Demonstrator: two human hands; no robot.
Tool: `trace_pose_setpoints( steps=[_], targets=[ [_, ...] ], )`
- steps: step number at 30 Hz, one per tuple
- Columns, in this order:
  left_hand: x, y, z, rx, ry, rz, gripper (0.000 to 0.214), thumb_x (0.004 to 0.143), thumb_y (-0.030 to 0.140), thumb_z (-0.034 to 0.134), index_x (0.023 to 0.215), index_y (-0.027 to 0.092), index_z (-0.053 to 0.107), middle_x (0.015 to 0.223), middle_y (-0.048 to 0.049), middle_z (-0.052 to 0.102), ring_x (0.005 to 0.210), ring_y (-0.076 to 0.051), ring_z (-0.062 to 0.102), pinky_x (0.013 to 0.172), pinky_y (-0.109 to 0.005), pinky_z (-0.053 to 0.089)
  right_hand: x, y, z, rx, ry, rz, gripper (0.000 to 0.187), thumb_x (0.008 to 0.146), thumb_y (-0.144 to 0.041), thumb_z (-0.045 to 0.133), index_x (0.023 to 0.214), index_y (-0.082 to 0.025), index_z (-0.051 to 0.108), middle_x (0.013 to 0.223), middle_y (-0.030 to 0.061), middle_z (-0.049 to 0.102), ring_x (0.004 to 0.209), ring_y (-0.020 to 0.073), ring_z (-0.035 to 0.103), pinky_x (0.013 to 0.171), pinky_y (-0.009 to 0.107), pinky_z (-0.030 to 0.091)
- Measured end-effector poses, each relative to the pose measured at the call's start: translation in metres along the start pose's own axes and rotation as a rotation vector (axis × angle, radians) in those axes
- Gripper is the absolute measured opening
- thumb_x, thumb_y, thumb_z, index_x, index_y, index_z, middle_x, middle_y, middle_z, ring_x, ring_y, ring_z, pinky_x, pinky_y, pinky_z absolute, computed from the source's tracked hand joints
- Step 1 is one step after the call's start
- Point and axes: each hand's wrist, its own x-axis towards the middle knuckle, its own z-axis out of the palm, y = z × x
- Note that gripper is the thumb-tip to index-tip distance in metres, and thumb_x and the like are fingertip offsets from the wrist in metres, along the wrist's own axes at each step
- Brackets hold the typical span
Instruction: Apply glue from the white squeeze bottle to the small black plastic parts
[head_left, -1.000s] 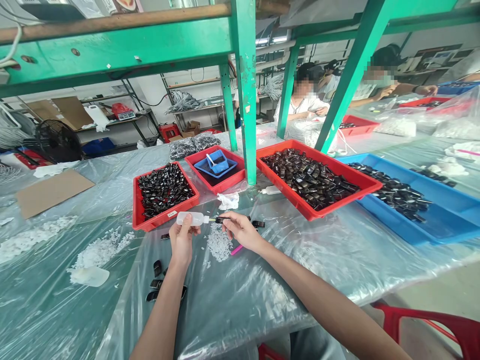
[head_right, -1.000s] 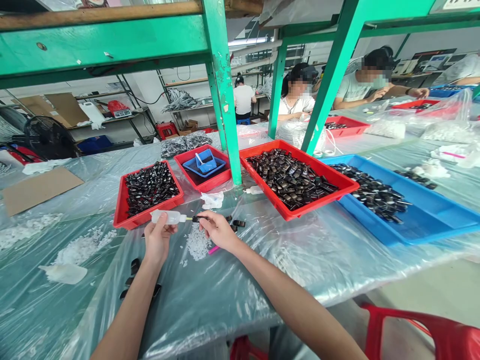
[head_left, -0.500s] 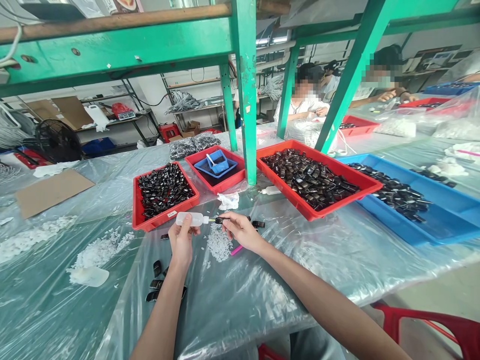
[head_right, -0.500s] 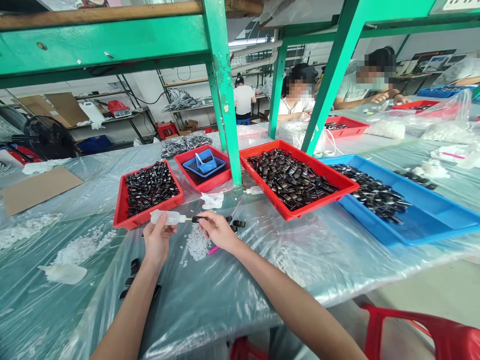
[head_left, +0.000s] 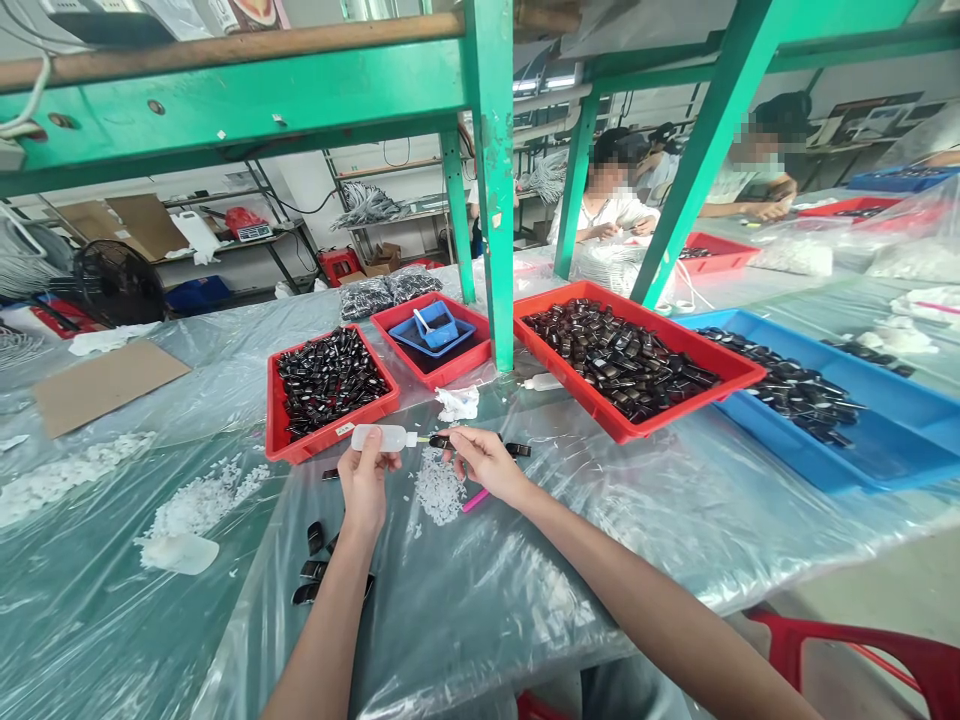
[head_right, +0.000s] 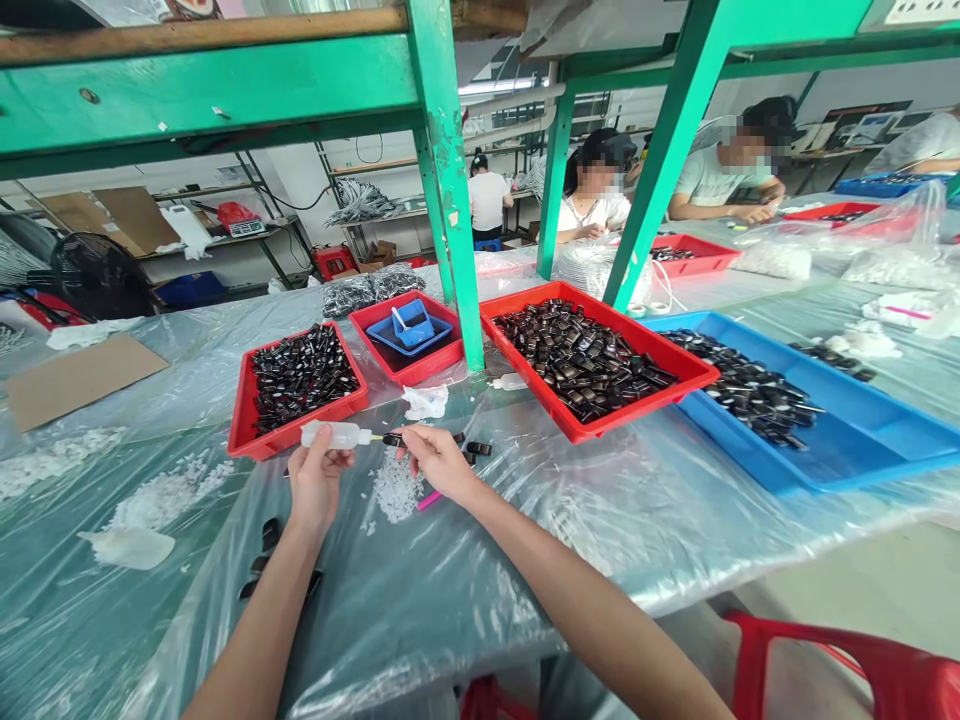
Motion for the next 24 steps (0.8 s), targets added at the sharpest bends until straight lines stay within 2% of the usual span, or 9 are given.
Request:
trace_pose_setpoints(
  steps=[8, 16, 24],
  targets=[
    [0.0017, -0.0012, -0.0001, -0.022, 0.021, 0.003, 0.033, 0.073, 0.045, 0.077, 0.076, 0.015, 0.063, 0.060, -0.0003, 0.060, 0.051, -0.012, 0.053, 0.049, -0.025, 0.039, -0.0011, -0.0042, -0.0014, 0.026, 0.045, -0.005, 0.038, 0.080, -0.045, 0.074, 0.109, -0.019, 0.073, 0.087, 0.0036, 0.065, 0.054, 0.0083, 0.053, 0.039, 0.018, 0.030],
    [0.0015, -0.0020, -0.0009, -0.054, 0.013, 0.003, 0.033, 0.071, 0.044, 0.080, 0.076, 0.014, 0.065, 0.061, -0.0006, 0.061, 0.053, -0.012, 0.053, 0.050, -0.025, 0.039, -0.0025, -0.0062, -0.0018, -0.002, 0.057, -0.034, 0.035, 0.081, -0.041, 0.074, 0.109, -0.020, 0.073, 0.088, 0.0038, 0.064, 0.055, 0.0091, 0.053, 0.042, 0.020, 0.036],
    [0.0020, -0.0033, -0.0013, -0.036, -0.002, 0.006, 0.035, 0.073, 0.047, 0.078, 0.076, 0.015, 0.065, 0.061, -0.0008, 0.061, 0.052, -0.012, 0.053, 0.051, -0.025, 0.040, -0.0038, -0.0081, -0.0017, -0.105, 0.070, -0.118, 0.031, 0.083, -0.040, 0.071, 0.108, -0.021, 0.072, 0.090, 0.0041, 0.065, 0.056, 0.0099, 0.052, 0.053, 0.025, 0.044]
  ],
)
